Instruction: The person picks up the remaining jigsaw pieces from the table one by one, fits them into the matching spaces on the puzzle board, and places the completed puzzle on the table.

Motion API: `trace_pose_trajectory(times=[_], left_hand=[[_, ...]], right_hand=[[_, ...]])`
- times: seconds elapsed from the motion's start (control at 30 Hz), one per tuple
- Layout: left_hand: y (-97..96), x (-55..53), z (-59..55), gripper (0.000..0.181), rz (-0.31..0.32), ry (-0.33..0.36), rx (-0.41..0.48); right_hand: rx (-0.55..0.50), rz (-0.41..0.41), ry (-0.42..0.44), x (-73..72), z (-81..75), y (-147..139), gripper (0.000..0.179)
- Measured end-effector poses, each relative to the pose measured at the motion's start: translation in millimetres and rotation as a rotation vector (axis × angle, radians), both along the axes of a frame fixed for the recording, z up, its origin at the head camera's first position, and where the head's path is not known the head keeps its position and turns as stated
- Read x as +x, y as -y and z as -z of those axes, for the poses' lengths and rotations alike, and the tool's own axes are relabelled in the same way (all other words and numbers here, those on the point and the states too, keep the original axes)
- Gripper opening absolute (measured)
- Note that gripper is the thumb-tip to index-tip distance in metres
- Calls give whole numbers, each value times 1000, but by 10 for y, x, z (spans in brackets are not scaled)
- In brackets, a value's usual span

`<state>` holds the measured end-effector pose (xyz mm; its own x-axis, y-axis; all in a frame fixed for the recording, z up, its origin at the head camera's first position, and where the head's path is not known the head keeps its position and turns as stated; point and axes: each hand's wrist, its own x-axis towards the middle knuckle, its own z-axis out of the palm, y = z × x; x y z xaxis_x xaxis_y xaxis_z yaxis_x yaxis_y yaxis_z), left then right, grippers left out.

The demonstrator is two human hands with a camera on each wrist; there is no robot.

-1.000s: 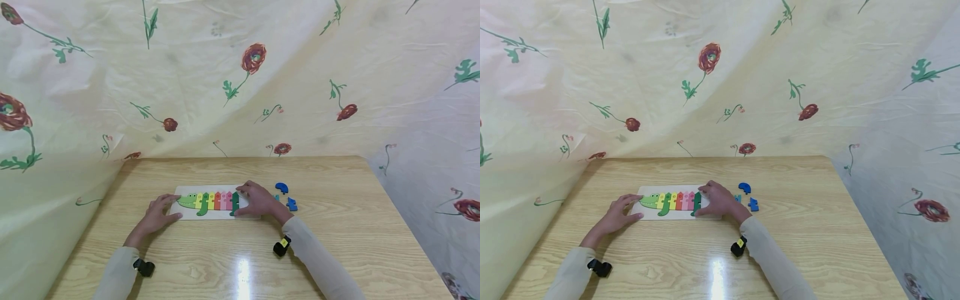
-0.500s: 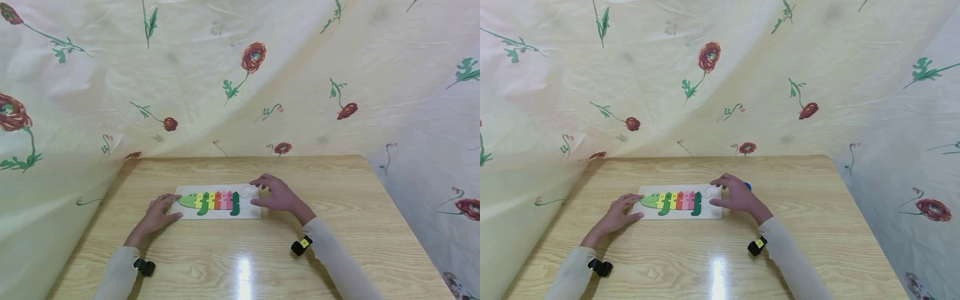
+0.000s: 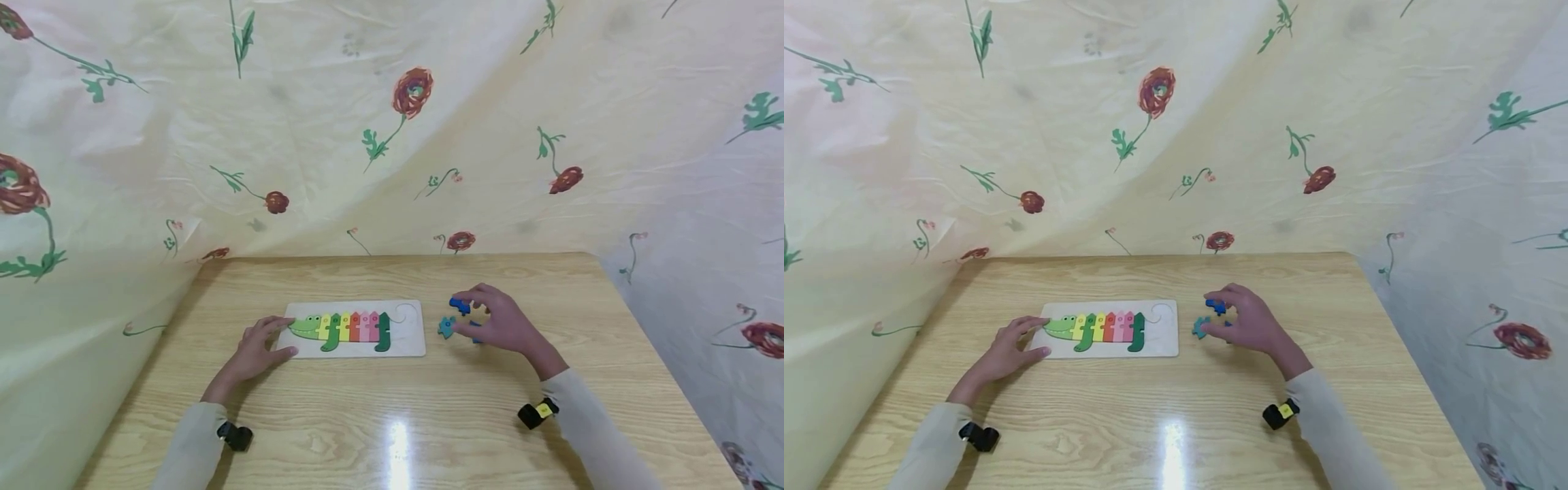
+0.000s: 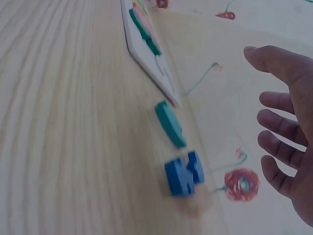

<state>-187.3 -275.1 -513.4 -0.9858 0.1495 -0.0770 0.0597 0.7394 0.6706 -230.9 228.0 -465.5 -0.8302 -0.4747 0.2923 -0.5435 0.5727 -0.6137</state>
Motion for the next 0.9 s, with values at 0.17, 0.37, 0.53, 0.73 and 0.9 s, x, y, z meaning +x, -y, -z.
trace_pose_trajectory(times=[0.17,0.37,0.53,0.73,0.9], left_hand=[[0,5,-3,65,1,2,9],[2,6,1,65,9,-8,11],[9,0,14,65,10,-11,6],[23,-10,28,65,7,10,22],[28,-23,40,66,11,13,23]], right_hand=[[29,58,35,32,81,-189,56],[64,92,66,49,201,-359,64],[114,118,79,52,278,-446,66],[142,133,107,66,336,-496,66],[165,131,93,65,374,-495,65]])
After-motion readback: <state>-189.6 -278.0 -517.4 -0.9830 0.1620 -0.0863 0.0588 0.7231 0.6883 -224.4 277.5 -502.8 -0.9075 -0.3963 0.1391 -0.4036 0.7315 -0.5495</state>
